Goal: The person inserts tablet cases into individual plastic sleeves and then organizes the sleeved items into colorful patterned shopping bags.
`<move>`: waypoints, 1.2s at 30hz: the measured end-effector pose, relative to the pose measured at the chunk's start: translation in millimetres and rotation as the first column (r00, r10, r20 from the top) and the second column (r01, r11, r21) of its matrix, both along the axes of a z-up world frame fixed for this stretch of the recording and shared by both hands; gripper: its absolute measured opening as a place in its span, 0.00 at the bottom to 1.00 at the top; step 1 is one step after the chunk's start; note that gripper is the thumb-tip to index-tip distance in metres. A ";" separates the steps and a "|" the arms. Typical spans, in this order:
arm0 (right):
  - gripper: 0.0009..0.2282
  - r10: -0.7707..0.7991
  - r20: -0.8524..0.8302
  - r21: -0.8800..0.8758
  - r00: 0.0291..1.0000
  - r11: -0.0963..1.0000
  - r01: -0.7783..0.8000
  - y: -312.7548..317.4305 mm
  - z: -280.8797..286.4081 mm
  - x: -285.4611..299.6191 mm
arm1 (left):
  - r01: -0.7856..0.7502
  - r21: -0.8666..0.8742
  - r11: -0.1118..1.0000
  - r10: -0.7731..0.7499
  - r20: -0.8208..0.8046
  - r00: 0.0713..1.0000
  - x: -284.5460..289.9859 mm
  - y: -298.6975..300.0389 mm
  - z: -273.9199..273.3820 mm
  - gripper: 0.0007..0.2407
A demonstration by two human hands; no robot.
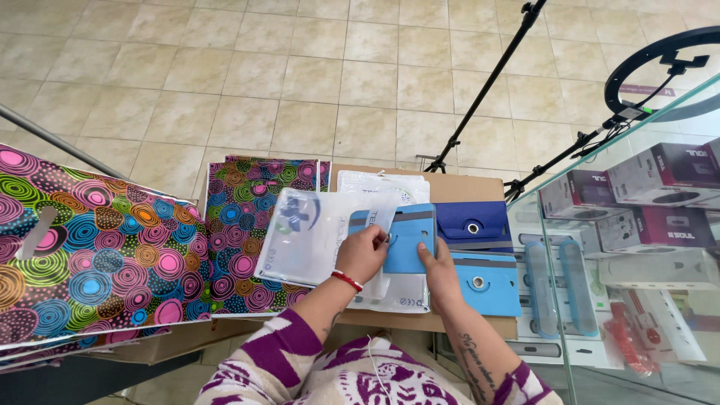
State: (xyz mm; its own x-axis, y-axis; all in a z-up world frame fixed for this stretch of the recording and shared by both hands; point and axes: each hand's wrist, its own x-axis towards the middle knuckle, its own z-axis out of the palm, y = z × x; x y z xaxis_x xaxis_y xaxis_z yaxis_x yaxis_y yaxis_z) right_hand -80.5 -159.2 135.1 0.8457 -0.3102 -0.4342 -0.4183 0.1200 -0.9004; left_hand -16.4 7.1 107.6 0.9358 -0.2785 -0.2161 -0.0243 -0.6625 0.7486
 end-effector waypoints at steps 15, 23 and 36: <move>0.30 0.609 0.351 -0.849 0.711 0.527 -0.032 58.6 97.9 12.2 | -0.291 -0.824 0.486 0.449 -0.050 0.892 14.0 50.4 74.4 0.03; 0.08 0.524 0.585 -0.808 0.619 0.436 0.396 51.5 65.6 54.1 | -0.201 -0.849 0.489 0.416 0.025 0.909 17.1 83.3 89.5 0.09; 0.07 0.732 0.506 -0.826 0.456 0.259 0.501 79.0 102.3 61.5 | -0.027 0.088 0.996 -0.071 0.922 0.382 25.6 112.0 96.2 0.05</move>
State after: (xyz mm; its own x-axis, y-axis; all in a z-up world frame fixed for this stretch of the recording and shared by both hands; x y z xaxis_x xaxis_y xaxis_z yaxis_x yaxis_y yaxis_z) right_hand -19.0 -80.3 237.3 0.5493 0.2654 0.7924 0.5317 -0.8425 -0.0864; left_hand 9.2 119.1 203.8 0.5643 -0.3310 0.7563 -0.6828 -0.7020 0.2022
